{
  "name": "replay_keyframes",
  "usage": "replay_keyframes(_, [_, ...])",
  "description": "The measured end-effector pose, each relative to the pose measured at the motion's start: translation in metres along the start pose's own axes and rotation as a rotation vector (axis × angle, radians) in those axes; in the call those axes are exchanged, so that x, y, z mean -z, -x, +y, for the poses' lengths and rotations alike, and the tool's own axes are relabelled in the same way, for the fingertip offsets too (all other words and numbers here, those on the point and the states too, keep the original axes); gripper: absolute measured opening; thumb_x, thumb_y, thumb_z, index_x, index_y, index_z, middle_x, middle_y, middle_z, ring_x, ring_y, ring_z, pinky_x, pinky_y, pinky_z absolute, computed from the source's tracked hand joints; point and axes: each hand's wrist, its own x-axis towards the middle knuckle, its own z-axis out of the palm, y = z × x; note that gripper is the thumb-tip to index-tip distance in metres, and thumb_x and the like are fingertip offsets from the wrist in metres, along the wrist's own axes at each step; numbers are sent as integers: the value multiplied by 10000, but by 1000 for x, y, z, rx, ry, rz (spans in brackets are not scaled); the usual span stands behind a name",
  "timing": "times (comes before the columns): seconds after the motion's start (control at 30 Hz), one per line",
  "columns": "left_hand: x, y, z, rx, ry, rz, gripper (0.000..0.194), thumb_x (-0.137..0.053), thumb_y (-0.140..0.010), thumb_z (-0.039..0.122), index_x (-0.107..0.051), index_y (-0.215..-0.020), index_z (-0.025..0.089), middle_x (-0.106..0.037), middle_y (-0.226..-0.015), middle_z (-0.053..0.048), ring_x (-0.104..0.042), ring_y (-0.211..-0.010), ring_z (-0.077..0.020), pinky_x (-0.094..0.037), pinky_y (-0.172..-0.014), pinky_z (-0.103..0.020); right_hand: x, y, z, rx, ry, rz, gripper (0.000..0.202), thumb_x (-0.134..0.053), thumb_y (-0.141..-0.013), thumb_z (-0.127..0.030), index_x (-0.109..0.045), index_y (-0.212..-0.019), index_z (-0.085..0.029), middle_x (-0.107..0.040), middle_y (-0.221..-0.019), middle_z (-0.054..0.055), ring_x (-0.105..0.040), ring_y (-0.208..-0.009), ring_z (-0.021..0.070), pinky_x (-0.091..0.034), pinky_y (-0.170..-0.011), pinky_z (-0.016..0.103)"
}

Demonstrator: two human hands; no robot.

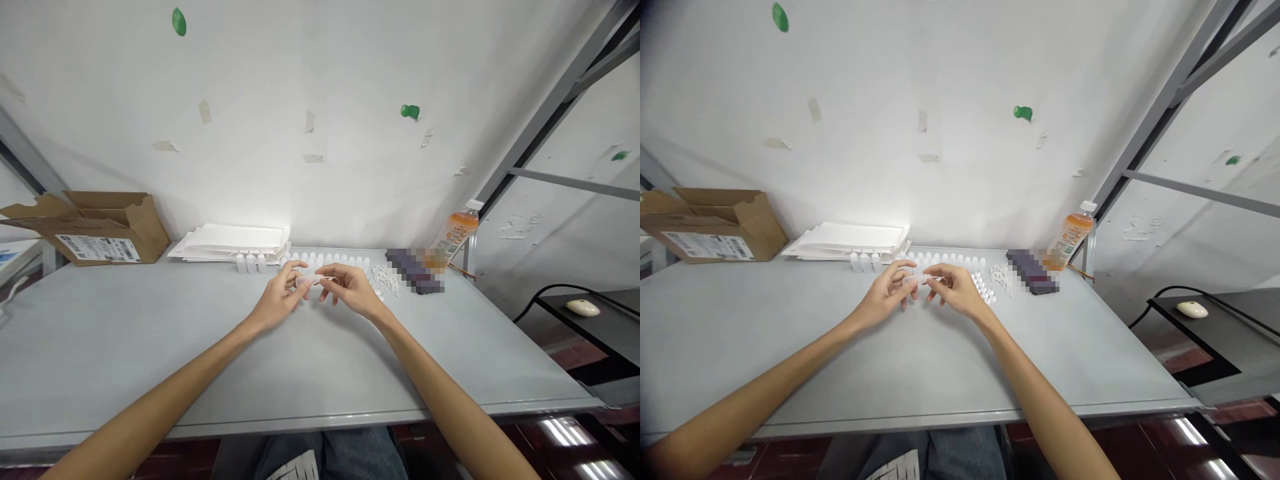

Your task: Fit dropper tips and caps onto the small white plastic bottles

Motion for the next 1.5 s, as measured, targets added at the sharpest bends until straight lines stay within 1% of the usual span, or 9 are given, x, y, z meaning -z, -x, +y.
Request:
replay_keyframes(0.13, [1,-3,-1,65,180,2,374,-557,-886,441,-494,-1141,175,-569,-750,-2,-606,-645,-135,-467,-488,-217,0,1,-1,15,92,41,309,-633,-826,-410,-662,-1011,-164,-668,-1006,91,-683,-612,145,-465,-441,228])
replay_keyframes(0.37, [1,-3,-1,52,251,-47,349,-629,-847,439,-595,-1011,134,-616,-756,-44,-631,-664,-158,-492,-481,-237,-1,3,-3,60,68,-8,229,-598,-867,-385,-617,-958,-175,-658,-996,65,-677,-586,128,-459,-460,228])
replay_keyframes(0.53, [4,-3,2,24,232,-71,338,-644,-838,443,-636,-958,127,-629,-770,-56,-631,-691,-167,-511,-508,-257,-1,3,-1,80,53,-14,232,-609,-861,-395,-590,-920,-171,-653,-882,46,-680,-596,143,-464,-467,230])
replay_keyframes(0.8, [6,-4,-3,2,175,-75,317,-664,-831,418,-659,-963,129,-665,-784,-61,-633,-676,-162,-530,-571,-293,-2,2,6,56,19,18,224,-639,-826,-362,-601,-902,-155,-630,-717,30,-685,-612,180,-485,-466,249])
replay_keyframes(0.93, [7,-4,-4,9,127,-99,326,-652,-834,424,-658,-975,130,-666,-788,-58,-630,-651,-155,-531,-569,-293,-3,1,8,24,-26,22,222,-670,-789,-353,-611,-864,-153,-646,-739,41,-680,-611,183,-501,-469,265])
replay_keyframes(1.13, [9,-5,-6,-11,78,-81,310,-650,-835,405,-651,-989,135,-657,-807,-60,-643,-715,-173,-532,-586,-291,-4,0,6,7,-107,18,252,-713,-756,-373,-630,-840,-150,-644,-757,44,-674,-618,178,-516,-478,273])
replay_keyframes(1.27, [10,-5,-7,-5,49,-73,312,-657,-826,396,-648,-996,134,-663,-858,-73,-652,-749,-186,-544,-594,-298,-3,0,3,-33,-157,-22,300,-728,-747,-411,-630,-861,-151,-653,-761,44,-682,-654,187,-530,-501,280])
replay_keyframes(1.37, [11,-6,-7,6,37,-70,311,-663,-818,392,-647,-995,136,-669,-872,-77,-657,-751,-189,-546,-592,-299,-2,0,3,-60,-168,-29,339,-737,-739,-426,-640,-912,-151,-679,-826,61,-692,-654,191,-536,-502,286])
replay_keyframes(1.5, [12,-6,-4,3,28,-64,310,-674,-808,394,-649,-989,144,-688,-911,-83,-671,-776,-198,-547,-597,-296,0,0,4,-80,-161,-68,361,-721,-760,-438,-674,-960,-141,-703,-830,74,-706,-667,205,-539,-516,290])
